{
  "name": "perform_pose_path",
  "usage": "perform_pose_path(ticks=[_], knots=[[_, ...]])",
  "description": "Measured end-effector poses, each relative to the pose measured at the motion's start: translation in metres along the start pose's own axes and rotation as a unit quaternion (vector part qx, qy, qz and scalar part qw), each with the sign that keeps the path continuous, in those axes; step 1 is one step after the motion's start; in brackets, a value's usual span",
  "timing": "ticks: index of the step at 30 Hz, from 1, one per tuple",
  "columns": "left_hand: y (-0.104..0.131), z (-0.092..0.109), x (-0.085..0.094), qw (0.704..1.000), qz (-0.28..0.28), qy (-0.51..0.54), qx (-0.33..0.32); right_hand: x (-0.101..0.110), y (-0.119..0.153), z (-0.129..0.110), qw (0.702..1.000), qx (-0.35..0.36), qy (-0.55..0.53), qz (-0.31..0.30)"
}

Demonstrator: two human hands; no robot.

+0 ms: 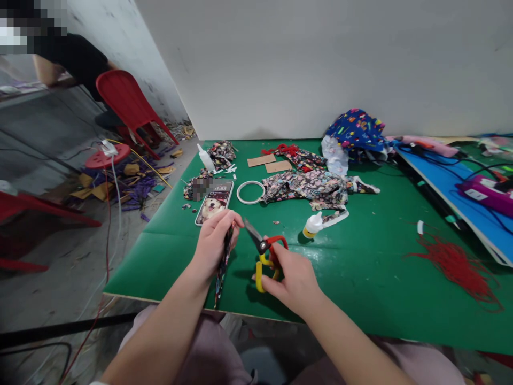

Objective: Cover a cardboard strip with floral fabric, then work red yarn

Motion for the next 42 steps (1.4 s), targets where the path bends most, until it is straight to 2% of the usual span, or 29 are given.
perform_pose_path(ticks=[3, 10, 16, 26, 34, 42], knots=[[0.000, -0.001, -0.001, 1.000, -0.006, -0.002, 0.000, 0.004, -0.003, 0.003, 0.999, -0.032, -0.002, 0.025], [0.000, -0.001, -0.003, 1.000, -0.010, 0.024, 0.000, 0.002, -0.004, 0.005, 0.999, -0.023, 0.007, 0.035], [0.001, -0.001, -0.004, 0.999, -0.022, 0.044, 0.005, 0.004, 0.001, 0.002, 0.996, 0.022, 0.051, 0.065], [0.000, -0.003, -0.003, 0.999, 0.003, 0.034, 0.012, 0.011, 0.002, -0.003, 0.993, 0.030, 0.047, 0.107], [-0.001, -0.003, -0.005, 0.999, -0.020, 0.046, 0.005, 0.017, 0.002, -0.012, 0.982, 0.103, 0.038, 0.155], [-0.001, -0.002, -0.007, 0.997, -0.019, 0.077, 0.013, 0.015, 0.002, -0.013, 0.983, 0.108, 0.042, 0.142]])
Point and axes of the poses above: each hand's wrist, its own y-axis away from the middle knuckle, its own x-axis out of the back of the hand, z = x × y, the point moved 6 cm from there along -y, towards the middle knuckle, and after that the axes turned 10 degrees about -y, right-handed, at the moved point
